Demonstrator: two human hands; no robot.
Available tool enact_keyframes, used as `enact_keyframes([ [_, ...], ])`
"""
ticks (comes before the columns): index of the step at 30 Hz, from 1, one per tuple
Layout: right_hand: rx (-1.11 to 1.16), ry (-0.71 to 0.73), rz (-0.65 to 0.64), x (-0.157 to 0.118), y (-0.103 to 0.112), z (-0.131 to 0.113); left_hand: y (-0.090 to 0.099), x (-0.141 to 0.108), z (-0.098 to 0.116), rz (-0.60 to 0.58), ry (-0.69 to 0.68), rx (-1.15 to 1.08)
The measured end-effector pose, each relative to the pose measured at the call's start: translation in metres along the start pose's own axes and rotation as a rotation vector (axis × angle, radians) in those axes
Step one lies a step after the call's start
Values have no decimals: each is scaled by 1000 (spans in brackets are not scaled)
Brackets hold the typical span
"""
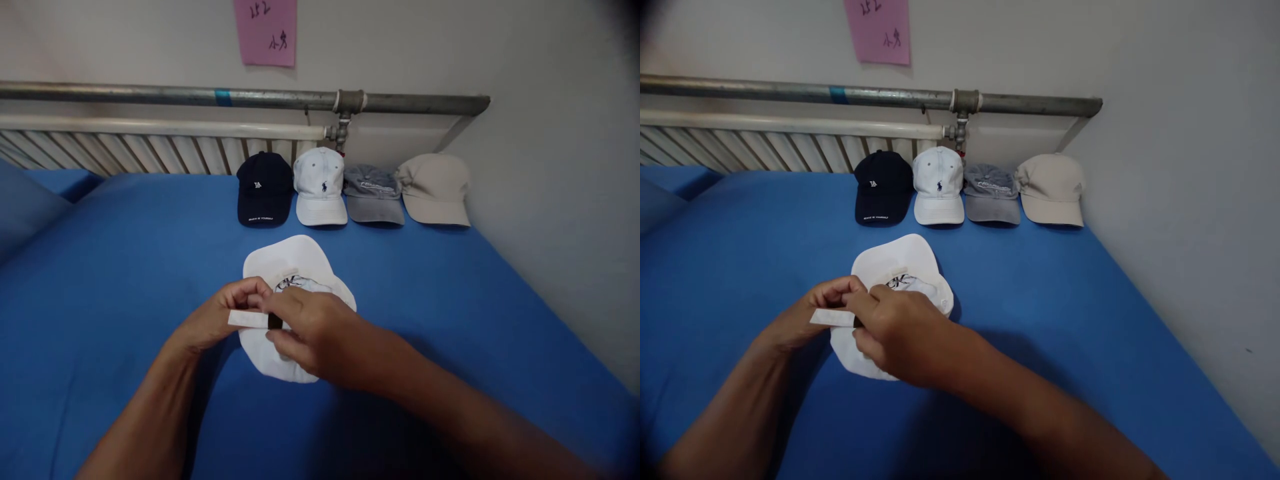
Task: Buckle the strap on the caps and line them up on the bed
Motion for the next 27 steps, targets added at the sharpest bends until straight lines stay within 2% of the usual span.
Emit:
enact_keyframes([
  [4,74,22,25,2,4,8,6,0,3,17,-13,-15],
  [9,167,5,-37,4,7,14,11,0,3,-6,-49,-7],
  [15,233,-47,-60,5,3,19,2,-2,0,-125,24,53],
  [24,291,-90,-88,3,3,14,-7,-2,4,-115,11,300],
  [27,378,-124,-64,2,3,21,-10,-4,5,-145,-8,307],
])
Point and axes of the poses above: each hand's wrist, its own x-axis towards the middle knuckle, its own y-axis out of the back of the hand, z = x × y, the point moved 6 cm from there along x, towards the middle knuckle, and after that the axes turned 15 degrees about y, right-handed, at the moved point
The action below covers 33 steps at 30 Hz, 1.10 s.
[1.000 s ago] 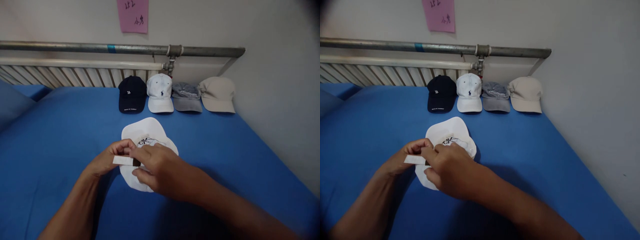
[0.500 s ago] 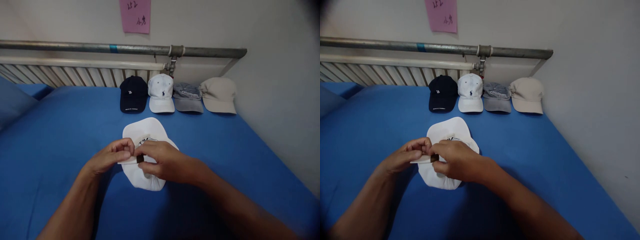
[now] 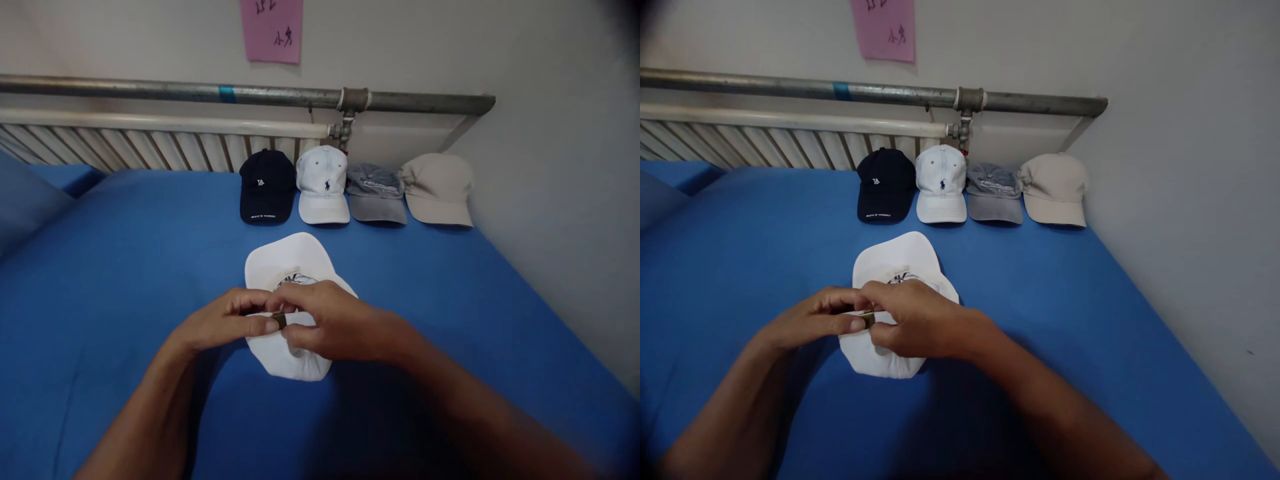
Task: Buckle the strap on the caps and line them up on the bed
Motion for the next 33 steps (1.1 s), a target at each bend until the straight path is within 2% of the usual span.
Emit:
enact_keyframes([
  [3,182,-13,47,0,1,12,-2,0,1,-16,-7,-27],
  [8,468,-6,68,0,-1,28,0,3,-2,61,6,-7],
  [18,334,-85,-18,0,-5,34,1,3,0,85,26,-4],
  [23,713,-188,43,-5,-6,55,16,-5,1,207,-26,-36],
  [28,1016,-223,115,-11,-8,78,14,-4,-4,131,12,-22],
  [33,1112,-211,77,-9,-17,82,18,-1,-9,176,43,-60],
])
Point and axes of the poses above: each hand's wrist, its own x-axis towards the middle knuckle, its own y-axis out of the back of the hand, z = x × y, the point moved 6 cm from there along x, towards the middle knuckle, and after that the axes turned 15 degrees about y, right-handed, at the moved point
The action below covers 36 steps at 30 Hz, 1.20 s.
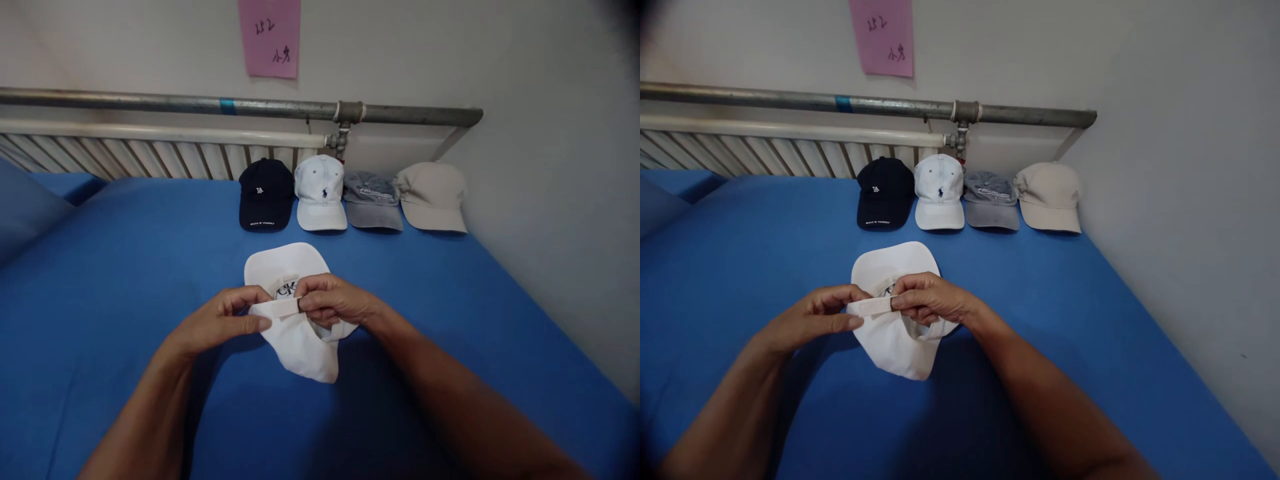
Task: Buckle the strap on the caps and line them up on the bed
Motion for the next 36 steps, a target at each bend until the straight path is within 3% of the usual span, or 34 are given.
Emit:
enact_keyframes([
  [7,-48,-15,35,4,-7,5,-3,-3,4,-143,-22,-34],
  [15,-43,-32,-14,4,-8,9,-11,2,4,-24,38,64],
  [36,-25,3,-8,11,-6,21,-19,10,-4,-34,33,6],
])
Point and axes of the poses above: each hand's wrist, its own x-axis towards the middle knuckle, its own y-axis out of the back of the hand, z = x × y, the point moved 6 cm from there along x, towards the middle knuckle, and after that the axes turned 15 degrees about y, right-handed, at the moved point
